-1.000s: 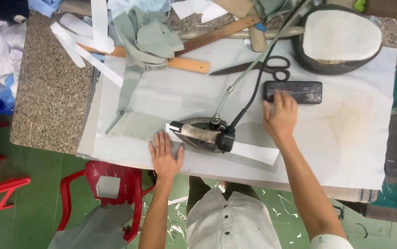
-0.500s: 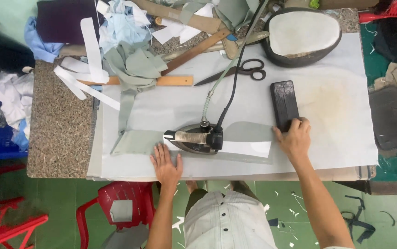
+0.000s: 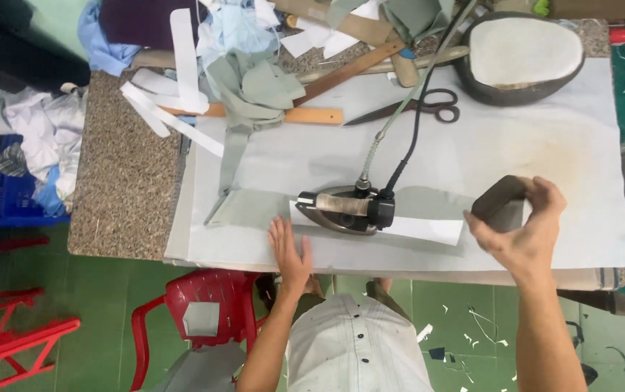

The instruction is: The person irons a long strip of light green fabric on a white work surface, then uses scissors to trim the edges of the fabric strip. The person handles the fabric and tools directly on the table.

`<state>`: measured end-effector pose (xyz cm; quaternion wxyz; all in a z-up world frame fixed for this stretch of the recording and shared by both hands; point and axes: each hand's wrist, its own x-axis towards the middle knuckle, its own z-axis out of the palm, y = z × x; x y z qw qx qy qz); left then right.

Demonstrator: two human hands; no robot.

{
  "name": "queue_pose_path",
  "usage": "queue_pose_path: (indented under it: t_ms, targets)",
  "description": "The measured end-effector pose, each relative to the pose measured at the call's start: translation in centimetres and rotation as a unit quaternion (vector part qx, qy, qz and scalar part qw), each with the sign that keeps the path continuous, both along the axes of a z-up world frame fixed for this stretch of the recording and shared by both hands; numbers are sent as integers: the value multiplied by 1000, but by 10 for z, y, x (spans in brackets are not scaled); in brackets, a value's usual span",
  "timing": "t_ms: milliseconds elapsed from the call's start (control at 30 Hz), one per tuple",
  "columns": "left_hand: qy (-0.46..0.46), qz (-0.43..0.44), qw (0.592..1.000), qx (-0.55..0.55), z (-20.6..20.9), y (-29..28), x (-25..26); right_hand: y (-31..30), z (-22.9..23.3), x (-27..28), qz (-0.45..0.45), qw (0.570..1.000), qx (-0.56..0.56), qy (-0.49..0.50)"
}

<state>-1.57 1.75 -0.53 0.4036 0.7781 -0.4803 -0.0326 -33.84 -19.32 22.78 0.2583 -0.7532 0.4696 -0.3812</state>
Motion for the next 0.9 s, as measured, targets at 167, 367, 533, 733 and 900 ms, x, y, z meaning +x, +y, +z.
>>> queue_pose_path:
  t_ms: [167, 367, 533, 733, 900]
  targets:
    - [45, -105, 985, -130, 69, -3, -39, 51, -27, 68, 124, 979, 130, -93]
    - [278, -233, 932, -16, 106, 9, -35, 96, -67, 161, 243, 927, 220, -180]
    - [341, -134, 928, -63, 51, 38, 11, 72, -42, 199, 347, 920, 153, -102]
    - [-133, 124, 975, 129, 23, 35, 131, 23, -111, 179, 311, 886, -196, 282]
    - [-300, 152, 914, 227, 15, 24, 163, 6, -102, 212, 365, 843, -61, 391]
